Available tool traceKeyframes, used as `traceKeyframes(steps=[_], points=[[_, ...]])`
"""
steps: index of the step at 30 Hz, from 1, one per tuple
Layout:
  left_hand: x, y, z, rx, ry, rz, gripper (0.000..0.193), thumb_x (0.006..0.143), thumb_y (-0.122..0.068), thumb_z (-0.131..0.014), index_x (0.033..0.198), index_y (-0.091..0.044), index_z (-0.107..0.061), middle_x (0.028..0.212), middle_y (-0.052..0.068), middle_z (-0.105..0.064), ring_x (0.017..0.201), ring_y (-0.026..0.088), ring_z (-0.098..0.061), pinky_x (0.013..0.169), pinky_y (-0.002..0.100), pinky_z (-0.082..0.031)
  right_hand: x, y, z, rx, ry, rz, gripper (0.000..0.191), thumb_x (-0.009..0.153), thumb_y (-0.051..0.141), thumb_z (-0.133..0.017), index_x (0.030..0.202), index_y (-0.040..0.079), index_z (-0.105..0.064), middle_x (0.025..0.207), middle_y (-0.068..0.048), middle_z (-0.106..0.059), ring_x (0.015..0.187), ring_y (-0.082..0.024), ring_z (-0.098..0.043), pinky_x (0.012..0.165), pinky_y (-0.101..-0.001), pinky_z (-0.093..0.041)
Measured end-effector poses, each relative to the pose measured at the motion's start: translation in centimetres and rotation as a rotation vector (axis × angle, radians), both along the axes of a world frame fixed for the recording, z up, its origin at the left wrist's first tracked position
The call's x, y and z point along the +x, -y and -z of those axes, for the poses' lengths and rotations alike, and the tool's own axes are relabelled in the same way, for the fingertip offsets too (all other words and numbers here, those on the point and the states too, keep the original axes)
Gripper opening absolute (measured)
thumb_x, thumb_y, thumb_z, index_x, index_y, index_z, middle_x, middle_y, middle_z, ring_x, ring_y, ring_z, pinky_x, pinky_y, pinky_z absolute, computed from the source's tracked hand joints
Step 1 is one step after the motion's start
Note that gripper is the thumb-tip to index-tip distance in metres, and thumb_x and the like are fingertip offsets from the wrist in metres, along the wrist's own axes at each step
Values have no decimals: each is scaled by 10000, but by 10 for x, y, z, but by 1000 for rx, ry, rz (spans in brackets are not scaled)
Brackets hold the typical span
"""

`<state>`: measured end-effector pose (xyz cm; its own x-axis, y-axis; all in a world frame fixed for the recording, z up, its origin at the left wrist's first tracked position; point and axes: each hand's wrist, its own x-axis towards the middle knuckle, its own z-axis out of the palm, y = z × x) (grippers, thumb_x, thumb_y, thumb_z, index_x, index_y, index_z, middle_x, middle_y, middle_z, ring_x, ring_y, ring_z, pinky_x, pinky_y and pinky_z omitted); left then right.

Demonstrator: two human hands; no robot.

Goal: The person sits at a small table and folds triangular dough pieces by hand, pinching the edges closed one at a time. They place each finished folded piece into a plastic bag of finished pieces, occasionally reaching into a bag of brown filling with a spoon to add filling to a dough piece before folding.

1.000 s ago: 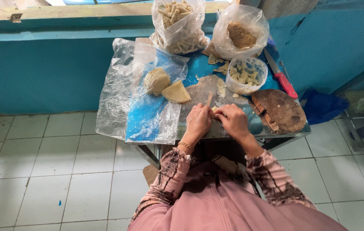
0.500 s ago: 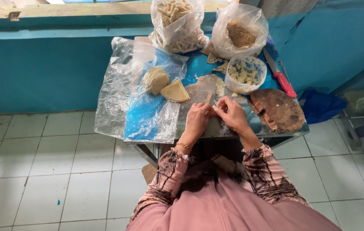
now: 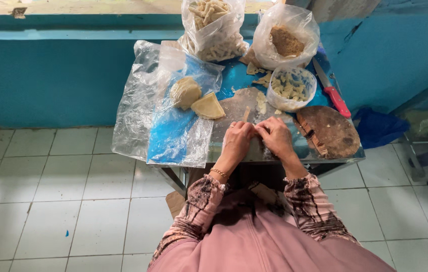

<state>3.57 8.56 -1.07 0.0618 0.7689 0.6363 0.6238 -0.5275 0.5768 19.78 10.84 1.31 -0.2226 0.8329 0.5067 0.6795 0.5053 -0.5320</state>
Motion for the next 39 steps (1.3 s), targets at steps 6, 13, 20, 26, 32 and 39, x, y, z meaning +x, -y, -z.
traceKeyframes(steps=[6,13,20,26,32,39], points=[[-6,-17,-7,-123,-65,-45,55,835,-119,-701,803,-114,-746,875,135,-646,901,358,-608,824,461,-505,3,24,-9,154,120,-9,213,825,218,-782,1009,110,-777,907,-4,-706,892,-247,-647,763,-442,-470],[-1,-8,3,3,-7,-20,244,800,-108,-669,1031,-40,-707,987,154,-640,973,377,-609,806,475,-491,0,4,-10,224,148,10,101,879,224,-779,946,151,-761,966,-2,-690,972,-265,-616,852,-382,-483],[-1,-11,-5,-75,36,-84,144,927,-90,-637,1065,-109,-675,1009,130,-646,952,353,-649,817,442,-527,-7,41,-14,529,510,98,339,909,187,-707,1245,142,-683,1151,15,-731,1129,-199,-643,987,-411,-452],[0,21,-22,-57,414,-80,288,975,25,-548,1242,-32,-639,1065,163,-628,971,322,-670,830,396,-542,-7,9,-30,286,452,-32,479,801,395,-765,1189,117,-726,1177,-94,-705,1092,-293,-614,886,-460,-446],[-5,36,-37,-164,511,-42,311,920,65,-557,1186,-52,-668,1071,122,-668,920,240,-696,791,340,-561,-3,-49,-47,71,378,-122,224,902,325,-766,1067,175,-791,935,-103,-756,871,-301,-704,761,-457,-530],[-4,54,-52,-269,478,-64,257,927,18,-601,1138,-90,-700,1053,69,-679,872,199,-698,756,304,-537,-71,-211,-143,330,35,-85,138,1015,181,-697,1094,133,-800,977,-169,-740,867,-357,-720,760,-462,-562]])
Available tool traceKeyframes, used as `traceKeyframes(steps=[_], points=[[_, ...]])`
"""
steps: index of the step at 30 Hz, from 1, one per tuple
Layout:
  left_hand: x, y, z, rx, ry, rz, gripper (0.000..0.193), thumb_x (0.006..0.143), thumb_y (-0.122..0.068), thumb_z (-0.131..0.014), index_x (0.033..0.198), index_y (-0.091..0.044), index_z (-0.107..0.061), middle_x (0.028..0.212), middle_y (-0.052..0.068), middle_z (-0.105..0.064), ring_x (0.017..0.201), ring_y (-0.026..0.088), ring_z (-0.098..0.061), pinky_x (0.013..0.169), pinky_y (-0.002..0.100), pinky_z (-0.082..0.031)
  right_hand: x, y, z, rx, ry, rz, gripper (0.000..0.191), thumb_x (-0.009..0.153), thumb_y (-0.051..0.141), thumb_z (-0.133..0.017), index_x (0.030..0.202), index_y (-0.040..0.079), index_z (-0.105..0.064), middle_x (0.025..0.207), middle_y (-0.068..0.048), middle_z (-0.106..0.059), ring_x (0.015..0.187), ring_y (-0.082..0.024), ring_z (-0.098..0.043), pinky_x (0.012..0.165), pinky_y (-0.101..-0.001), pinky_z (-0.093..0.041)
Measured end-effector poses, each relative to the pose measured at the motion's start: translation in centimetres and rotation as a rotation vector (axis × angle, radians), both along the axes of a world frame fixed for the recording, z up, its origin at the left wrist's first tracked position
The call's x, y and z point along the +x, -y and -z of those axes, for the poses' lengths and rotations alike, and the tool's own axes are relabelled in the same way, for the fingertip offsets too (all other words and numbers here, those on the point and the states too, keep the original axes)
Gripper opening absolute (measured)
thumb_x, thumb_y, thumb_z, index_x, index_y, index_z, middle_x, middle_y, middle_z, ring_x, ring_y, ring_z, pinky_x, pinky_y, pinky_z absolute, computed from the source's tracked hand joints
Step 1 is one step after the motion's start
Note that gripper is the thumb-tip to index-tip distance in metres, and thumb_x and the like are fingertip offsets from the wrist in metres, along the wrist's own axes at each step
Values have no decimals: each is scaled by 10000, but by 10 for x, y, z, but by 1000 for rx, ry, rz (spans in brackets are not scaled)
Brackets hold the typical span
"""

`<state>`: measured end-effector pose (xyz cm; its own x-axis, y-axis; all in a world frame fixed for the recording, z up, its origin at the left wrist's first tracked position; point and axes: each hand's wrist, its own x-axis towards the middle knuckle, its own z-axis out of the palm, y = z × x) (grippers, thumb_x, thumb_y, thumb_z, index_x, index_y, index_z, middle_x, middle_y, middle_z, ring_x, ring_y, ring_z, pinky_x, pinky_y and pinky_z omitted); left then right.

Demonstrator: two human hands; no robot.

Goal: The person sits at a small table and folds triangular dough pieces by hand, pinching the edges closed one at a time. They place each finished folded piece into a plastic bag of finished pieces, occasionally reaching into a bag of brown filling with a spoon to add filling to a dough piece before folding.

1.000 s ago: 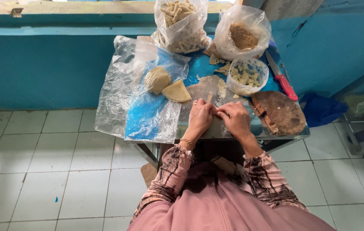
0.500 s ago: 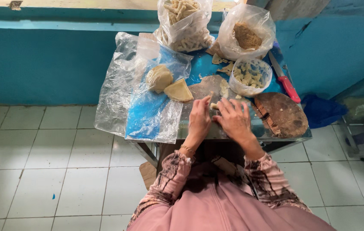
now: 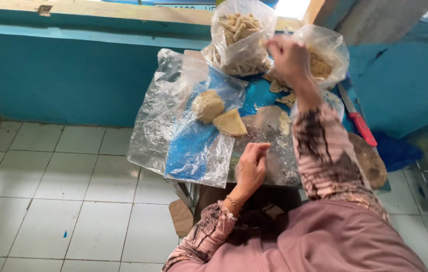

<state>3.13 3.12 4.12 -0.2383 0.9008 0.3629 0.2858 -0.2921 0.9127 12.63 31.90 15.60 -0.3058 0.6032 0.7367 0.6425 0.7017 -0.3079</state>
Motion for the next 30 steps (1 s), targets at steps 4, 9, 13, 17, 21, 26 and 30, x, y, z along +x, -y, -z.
traceKeyframes(steps=[4,9,13,17,21,26,30], points=[[-2,0,-2,0,44,18,230,937,3,-604,1122,-89,-706,1025,70,-666,830,201,-684,735,301,-535,-43,-58,-29,397,49,-12,271,945,39,-627,1154,87,-791,1061,-160,-749,924,-383,-721,815,-457,-571],[-1,-2,5,124,120,18,245,935,47,-594,1126,-67,-698,1027,82,-667,850,191,-682,761,292,-546,-51,-3,5,-39,134,-238,87,1023,154,-719,1042,88,-773,933,-109,-736,834,-252,-692,740,-361,-566],[2,1,11,246,197,14,207,948,83,-610,1108,-31,-676,1040,100,-643,822,178,-639,747,279,-533,-46,99,73,-470,408,-492,309,795,335,-838,949,81,-754,892,-98,-684,824,-265,-674,723,-382,-547],[3,5,6,352,234,-12,209,952,88,-619,1122,-26,-662,1057,103,-642,862,173,-644,783,263,-536,-43,117,109,-187,305,-412,236,867,296,-761,978,88,-743,951,-101,-710,882,-302,-688,734,-399,-538],[-12,13,-6,349,175,11,237,941,82,-625,1142,-37,-666,1065,110,-654,862,197,-646,775,285,-551,-42,84,139,-464,113,-358,198,922,265,-757,1058,124,-787,941,-54,-764,797,-178,-695,722,-336,-551],[-69,-24,-15,342,-568,-271,335,899,-47,-584,1226,2,-635,1266,171,-634,1126,354,-619,941,457,-475,-32,43,162,-1076,-262,-543,215,1023,199,-688,1169,55,-755,968,-17,-728,769,-62,-603,640,-250,-481],[-87,-50,-4,-9,-922,-243,203,786,-76,-589,972,-75,-670,1138,103,-646,1131,308,-611,935,512,-385,-4,46,150,-1180,-563,-381,199,1004,191,-657,1155,81,-727,1001,9,-740,809,-79,-671,663,-245,-535]])
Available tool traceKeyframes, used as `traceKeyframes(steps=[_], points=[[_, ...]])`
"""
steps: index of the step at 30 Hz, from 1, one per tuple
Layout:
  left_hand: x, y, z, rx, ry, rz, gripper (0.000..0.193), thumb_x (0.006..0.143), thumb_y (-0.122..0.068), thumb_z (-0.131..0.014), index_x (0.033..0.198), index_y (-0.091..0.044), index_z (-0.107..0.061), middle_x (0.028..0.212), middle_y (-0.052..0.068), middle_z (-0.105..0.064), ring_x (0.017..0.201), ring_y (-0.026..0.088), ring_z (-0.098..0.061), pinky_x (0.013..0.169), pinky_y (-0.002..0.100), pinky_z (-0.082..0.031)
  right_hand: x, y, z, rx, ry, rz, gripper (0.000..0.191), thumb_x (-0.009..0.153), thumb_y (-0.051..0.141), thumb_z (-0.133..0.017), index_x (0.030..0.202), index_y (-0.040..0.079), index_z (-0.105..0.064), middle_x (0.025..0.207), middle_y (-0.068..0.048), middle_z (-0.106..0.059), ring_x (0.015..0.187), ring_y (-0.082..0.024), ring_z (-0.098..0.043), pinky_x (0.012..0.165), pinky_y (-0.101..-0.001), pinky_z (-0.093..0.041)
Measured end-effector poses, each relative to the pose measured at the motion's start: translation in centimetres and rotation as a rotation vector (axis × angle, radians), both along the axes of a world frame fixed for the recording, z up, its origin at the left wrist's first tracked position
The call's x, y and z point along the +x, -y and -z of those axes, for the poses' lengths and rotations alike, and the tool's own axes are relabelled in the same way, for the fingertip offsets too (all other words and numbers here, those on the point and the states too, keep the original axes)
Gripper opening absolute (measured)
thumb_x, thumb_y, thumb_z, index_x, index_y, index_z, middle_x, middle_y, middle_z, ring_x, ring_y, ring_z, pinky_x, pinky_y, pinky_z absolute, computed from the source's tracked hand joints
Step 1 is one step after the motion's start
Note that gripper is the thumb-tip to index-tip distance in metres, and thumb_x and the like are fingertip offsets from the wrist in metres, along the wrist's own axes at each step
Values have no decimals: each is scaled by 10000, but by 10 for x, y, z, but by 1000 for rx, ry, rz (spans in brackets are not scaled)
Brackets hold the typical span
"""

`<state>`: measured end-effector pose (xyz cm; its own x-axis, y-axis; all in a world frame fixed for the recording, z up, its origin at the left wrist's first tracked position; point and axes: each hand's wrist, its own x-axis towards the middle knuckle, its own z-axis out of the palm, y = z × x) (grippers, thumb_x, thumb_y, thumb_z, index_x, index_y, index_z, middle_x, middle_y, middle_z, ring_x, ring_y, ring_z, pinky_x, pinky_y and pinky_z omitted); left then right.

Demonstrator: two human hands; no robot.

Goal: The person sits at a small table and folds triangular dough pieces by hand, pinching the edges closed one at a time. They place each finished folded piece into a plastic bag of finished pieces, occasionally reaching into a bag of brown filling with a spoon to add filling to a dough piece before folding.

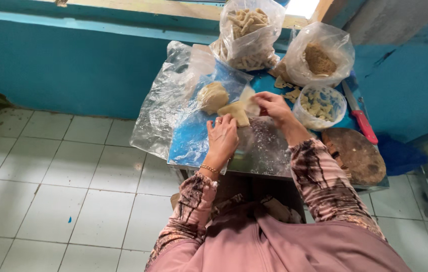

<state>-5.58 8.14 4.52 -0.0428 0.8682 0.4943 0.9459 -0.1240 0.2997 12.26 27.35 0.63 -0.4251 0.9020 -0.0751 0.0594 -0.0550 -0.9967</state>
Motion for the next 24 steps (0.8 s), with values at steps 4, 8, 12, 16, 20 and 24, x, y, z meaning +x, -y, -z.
traceKeyframes(steps=[4,8,12,16,20,24], points=[[1,4,5,-31,109,25,145,858,-83,-582,975,-88,-668,1127,95,-640,1093,319,-600,919,501,-387,56,58,-25,497,288,157,201,998,190,-683,1168,108,-753,1003,-26,-776,861,-113,-734,731,-271,-569],[8,18,-3,71,30,-10,206,826,-98,-601,1018,-82,-675,1183,109,-643,1114,316,-596,945,498,-381,80,151,-30,1088,770,39,218,867,100,-699,1068,155,-760,1085,-59,-767,972,-267,-729,830,-390,-565],[45,39,1,239,-4,83,303,823,-105,-631,1119,-90,-691,1240,110,-645,1140,285,-599,1044,521,-354,73,200,-28,1255,803,153,368,812,23,-661,1173,60,-726,1171,-106,-741,1062,-315,-708,870,-437,-535],[67,40,12,52,-6,215,287,796,-127,-668,1078,-79,-684,1205,85,-659,1136,287,-598,1046,551,-345,74,201,-31,1082,634,163,356,861,36,-660,1212,72,-713,1145,-132,-731,1073,-335,-693,925,-435,-547],[69,37,24,135,-15,248,190,865,-110,-652,1053,-119,-679,1161,23,-661,1145,242,-610,1112,603,-309,95,176,-35,827,377,207,290,933,100,-670,1219,131,-711,1190,-103,-733,1062,-266,-725,877,-362,-596],[68,42,29,170,-28,239,156,886,-112,-644,1039,-130,-670,1145,17,-644,1158,245,-606,1147,636,-272,158,122,-46,1104,1070,550,444,838,323,-815,1204,76,-770,1329,-102,-659,1214,-324,-517,989,-512,-375]])
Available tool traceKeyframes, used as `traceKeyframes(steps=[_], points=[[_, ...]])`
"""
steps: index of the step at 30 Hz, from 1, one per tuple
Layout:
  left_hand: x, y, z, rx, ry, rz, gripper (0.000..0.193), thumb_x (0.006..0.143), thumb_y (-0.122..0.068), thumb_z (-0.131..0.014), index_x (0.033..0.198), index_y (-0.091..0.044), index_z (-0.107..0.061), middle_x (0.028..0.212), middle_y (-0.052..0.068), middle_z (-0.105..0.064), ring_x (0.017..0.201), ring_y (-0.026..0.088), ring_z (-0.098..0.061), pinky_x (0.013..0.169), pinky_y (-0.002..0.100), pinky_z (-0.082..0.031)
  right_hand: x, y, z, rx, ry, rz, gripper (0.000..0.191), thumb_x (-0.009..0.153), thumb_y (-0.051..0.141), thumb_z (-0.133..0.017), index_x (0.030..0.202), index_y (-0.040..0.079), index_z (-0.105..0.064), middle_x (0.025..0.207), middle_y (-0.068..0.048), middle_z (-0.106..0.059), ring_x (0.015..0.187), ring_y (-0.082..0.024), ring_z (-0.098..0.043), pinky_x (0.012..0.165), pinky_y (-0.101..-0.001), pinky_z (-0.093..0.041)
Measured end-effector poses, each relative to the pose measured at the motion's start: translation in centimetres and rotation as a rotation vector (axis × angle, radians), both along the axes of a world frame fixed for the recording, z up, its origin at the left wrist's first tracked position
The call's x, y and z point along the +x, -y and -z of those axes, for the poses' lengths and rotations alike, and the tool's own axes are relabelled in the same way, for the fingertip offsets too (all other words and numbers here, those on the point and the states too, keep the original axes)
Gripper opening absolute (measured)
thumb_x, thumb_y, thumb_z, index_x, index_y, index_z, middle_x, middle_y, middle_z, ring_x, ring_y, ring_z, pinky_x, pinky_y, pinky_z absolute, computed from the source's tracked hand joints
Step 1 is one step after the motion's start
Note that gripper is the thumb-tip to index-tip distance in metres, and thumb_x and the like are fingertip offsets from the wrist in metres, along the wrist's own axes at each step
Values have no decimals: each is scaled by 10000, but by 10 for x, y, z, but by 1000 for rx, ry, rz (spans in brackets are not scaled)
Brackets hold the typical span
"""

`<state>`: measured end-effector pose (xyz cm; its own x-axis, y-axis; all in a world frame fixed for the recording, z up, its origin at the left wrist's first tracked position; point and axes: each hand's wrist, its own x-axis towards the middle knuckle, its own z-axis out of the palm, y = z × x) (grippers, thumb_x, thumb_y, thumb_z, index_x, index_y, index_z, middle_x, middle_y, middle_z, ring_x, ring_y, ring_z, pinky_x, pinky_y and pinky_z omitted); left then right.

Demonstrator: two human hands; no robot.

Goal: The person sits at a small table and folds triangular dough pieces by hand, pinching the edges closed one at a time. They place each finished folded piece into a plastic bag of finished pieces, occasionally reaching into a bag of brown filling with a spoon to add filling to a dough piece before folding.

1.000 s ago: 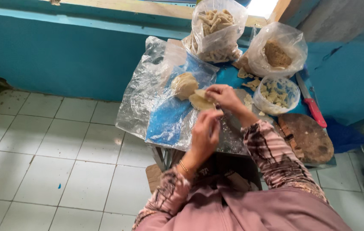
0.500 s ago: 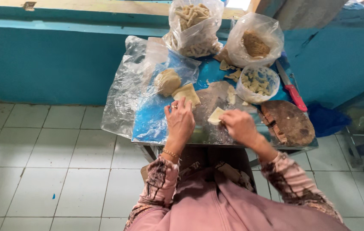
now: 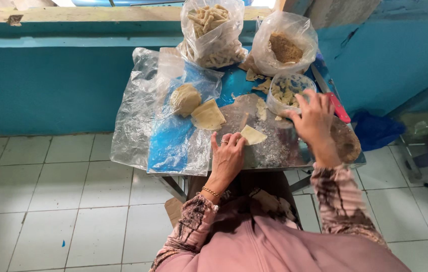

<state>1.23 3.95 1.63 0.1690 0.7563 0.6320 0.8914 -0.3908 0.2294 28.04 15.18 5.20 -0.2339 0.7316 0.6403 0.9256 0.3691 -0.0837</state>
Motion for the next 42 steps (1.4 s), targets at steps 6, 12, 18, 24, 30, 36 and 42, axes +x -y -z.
traceKeyframes(steps=[6,12,18,24,30,36,42], points=[[0,4,-7,-14,46,23,160,889,-112,-638,1044,-133,-672,1135,14,-642,1154,248,-604,1150,638,-271,25,-57,23,-167,7,-148,111,770,249,-802,854,175,-802,1354,36,-654,1311,-274,-492,1114,-523,-297],[-1,4,-8,-15,43,22,186,880,-112,-636,1062,-132,-673,1157,16,-649,1164,252,-603,1152,630,-276,8,-42,21,-147,-168,-34,194,793,168,-819,962,148,-726,1332,32,-663,1268,-274,-547,1093,-517,-343],[0,4,-5,-18,52,6,179,898,-118,-640,1072,-132,-677,1174,18,-657,1168,242,-606,1160,629,-273,-32,1,6,-158,-211,-400,421,899,22,-564,1219,246,-720,1335,49,-670,1311,-188,-595,1157,-433,-430],[0,3,-7,-17,98,1,172,886,-133,-652,1054,-130,-688,1145,11,-664,1146,237,-613,1149,642,-266,-83,39,20,35,434,-304,529,843,115,-619,1348,265,-665,1384,-32,-572,1291,-255,-493,1149,-563,-296],[-1,4,-9,-23,90,3,151,887,-128,-657,1035,-131,-687,1148,9,-669,1145,238,-616,1152,632,-276,-56,33,18,44,481,-244,470,886,124,-648,1326,288,-669,1406,3,-567,1305,-256,-490,1149,-511,-300],[-1,4,-10,-24,90,1,165,886,-134,-660,1047,-128,-690,1146,13,-664,1139,240,-616,1143,628,-284,-81,35,32,-77,255,-298,434,878,111,-632,1263,303,-693,1366,2,-574,1278,-233,-500,1117,-504,-308],[-1,4,-8,-10,102,6,185,893,-140,-668,1072,-120,-706,1141,23,-667,1095,246,-612,1138,642,-277,-100,59,31,117,553,-229,436,868,185,-643,1302,177,-679,1414,-42,-565,1311,-251,-490,1151,-495,-301]])
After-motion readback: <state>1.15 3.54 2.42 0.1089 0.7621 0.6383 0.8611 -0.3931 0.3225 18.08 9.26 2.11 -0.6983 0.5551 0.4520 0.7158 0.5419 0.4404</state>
